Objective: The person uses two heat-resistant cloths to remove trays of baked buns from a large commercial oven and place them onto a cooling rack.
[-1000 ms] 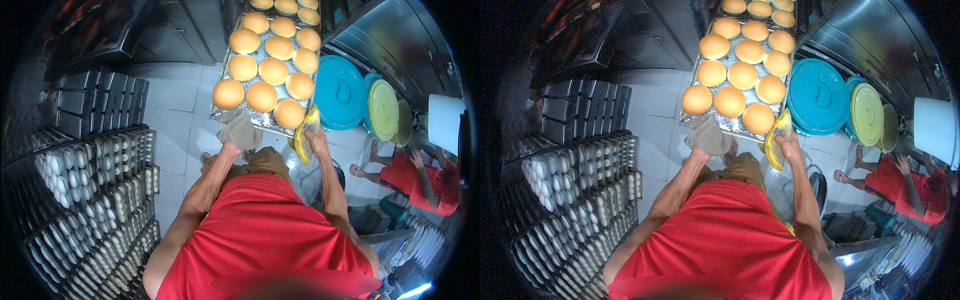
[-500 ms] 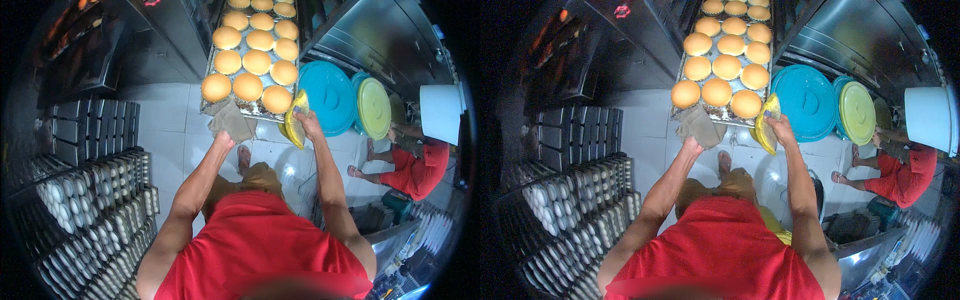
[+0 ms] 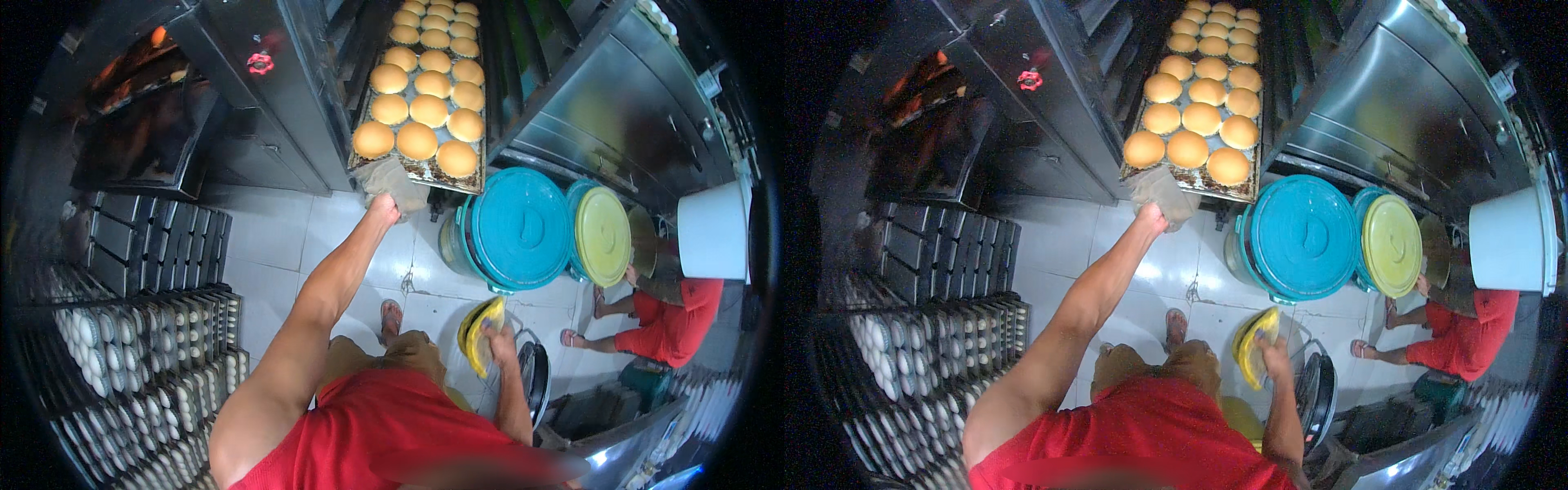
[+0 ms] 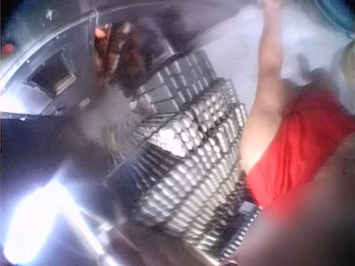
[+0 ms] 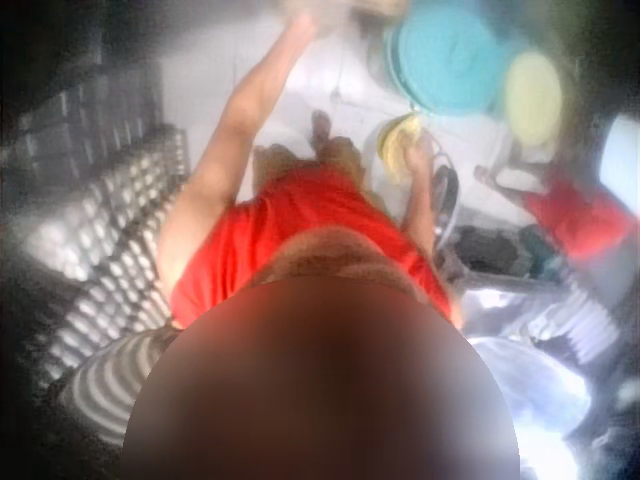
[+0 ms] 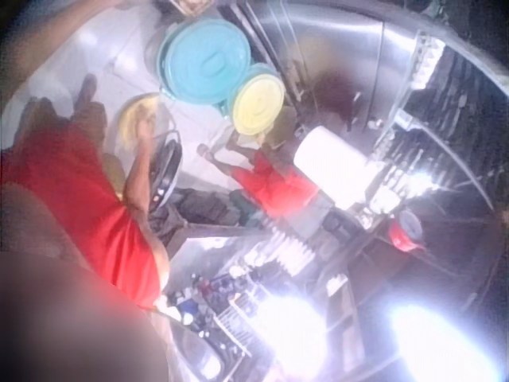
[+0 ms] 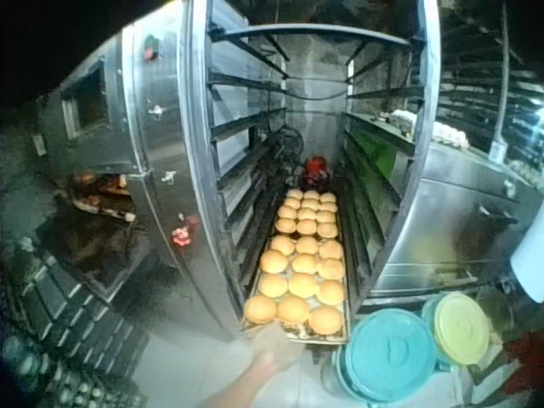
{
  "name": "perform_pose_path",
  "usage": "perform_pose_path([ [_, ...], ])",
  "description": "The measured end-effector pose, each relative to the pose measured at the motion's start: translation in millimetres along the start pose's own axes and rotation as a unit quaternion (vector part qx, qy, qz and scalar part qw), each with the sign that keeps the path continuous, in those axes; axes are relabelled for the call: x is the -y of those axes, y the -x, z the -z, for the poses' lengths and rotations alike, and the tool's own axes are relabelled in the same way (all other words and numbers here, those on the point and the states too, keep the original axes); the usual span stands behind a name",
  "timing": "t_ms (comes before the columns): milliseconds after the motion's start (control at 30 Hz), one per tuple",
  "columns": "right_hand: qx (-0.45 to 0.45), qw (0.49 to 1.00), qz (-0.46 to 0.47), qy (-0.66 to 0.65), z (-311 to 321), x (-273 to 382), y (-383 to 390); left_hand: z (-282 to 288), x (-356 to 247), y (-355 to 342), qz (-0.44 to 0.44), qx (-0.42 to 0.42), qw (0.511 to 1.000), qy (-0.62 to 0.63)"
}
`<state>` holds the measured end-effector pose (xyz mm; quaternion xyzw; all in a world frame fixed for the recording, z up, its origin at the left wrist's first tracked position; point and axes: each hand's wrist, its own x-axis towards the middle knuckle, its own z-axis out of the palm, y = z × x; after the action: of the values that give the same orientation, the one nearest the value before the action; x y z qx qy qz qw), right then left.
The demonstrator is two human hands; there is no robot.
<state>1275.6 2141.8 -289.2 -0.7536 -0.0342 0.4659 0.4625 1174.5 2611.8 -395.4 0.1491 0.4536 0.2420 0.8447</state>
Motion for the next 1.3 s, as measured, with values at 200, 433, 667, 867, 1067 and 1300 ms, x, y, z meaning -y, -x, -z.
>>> perform_pose_path([
  [200, 0.146, 0.989, 0.008, 0.013, -39.3, 14.7, 7.9, 31.5, 15.4, -28.6, 0.048, 0.023, 0.998, -0.031],
  [433, 0.24, 0.956, 0.128, -0.114, -145.5, 131.5, -3.3, 85.0, -91.4, 216.6, -0.158, 0.141, 0.92, -0.329],
  [667, 0.291, 0.901, 0.292, -0.132, -296.3, 270.4, 5.8, 187.2, -398.6, 364.7, -0.556, -0.155, 0.675, -0.459],
  [867, 0.265, 0.896, 0.283, -0.215, -456.4, 320.3, 75.6, 198.2, -652.1, 261.4, -0.558, -0.28, 0.481, -0.615],
  [1067, 0.22, 0.916, 0.283, -0.181, -549.0, 363.7, 135.6, 158.4, -740.5, 150.0, -0.442, -0.293, 0.397, -0.749],
  [1300, 0.223, 0.926, 0.263, -0.152, -643.9, 410.9, 134.4, 153.9, -758.5, 135.0, -0.449, -0.292, 0.32, -0.781],
])
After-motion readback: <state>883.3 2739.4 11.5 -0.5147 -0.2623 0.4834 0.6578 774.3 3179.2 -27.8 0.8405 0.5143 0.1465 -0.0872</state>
